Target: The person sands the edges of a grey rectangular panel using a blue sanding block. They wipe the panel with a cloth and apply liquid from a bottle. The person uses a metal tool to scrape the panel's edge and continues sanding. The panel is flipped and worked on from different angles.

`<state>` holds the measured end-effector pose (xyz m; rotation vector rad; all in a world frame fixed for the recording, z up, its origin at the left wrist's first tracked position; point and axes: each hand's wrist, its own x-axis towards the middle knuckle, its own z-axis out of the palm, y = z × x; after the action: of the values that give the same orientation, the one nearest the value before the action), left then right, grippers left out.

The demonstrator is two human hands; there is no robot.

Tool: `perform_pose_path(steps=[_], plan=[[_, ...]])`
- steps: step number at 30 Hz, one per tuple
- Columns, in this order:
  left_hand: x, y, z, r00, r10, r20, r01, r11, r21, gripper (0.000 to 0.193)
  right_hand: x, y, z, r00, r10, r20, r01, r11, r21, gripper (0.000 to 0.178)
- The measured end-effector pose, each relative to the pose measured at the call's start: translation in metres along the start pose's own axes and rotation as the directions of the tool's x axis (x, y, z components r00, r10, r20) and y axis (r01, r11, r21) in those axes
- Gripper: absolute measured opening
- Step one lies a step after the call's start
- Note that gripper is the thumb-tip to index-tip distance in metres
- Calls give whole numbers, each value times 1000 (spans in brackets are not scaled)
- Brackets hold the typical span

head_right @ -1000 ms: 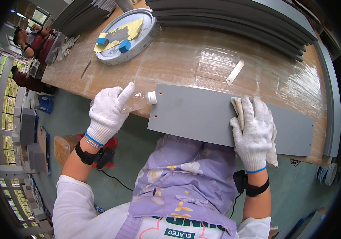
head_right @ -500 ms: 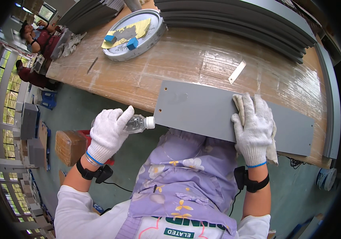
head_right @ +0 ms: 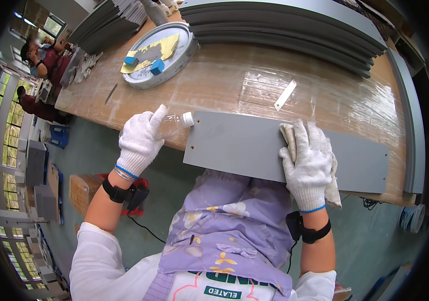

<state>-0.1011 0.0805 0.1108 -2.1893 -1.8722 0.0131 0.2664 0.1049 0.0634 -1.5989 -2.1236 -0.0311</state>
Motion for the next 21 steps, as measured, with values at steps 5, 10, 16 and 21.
perform_pose_path(steps=[5, 10, 16, 21], plan=[[36, 9, 2, 975, -214, -63, 172, 900, -400, 83, -3, 5, 4, 999, 11, -40, -7, 995, 97, 70], [106, 11, -6, 917, -393, 64, 269, 492, -828, 81, 1, -4, -10, 1000, -11, 15, 9, 995, 96, 56], [186, 18, 2, 873, -472, 122, 327, 382, -864, 86, 1, -11, -19, 999, -39, 38, 35, 996, 87, 57], [192, 17, 24, 855, -509, 101, 294, 315, -902, 88, -1, -16, -21, 998, -55, 34, 52, 996, 74, 55]])
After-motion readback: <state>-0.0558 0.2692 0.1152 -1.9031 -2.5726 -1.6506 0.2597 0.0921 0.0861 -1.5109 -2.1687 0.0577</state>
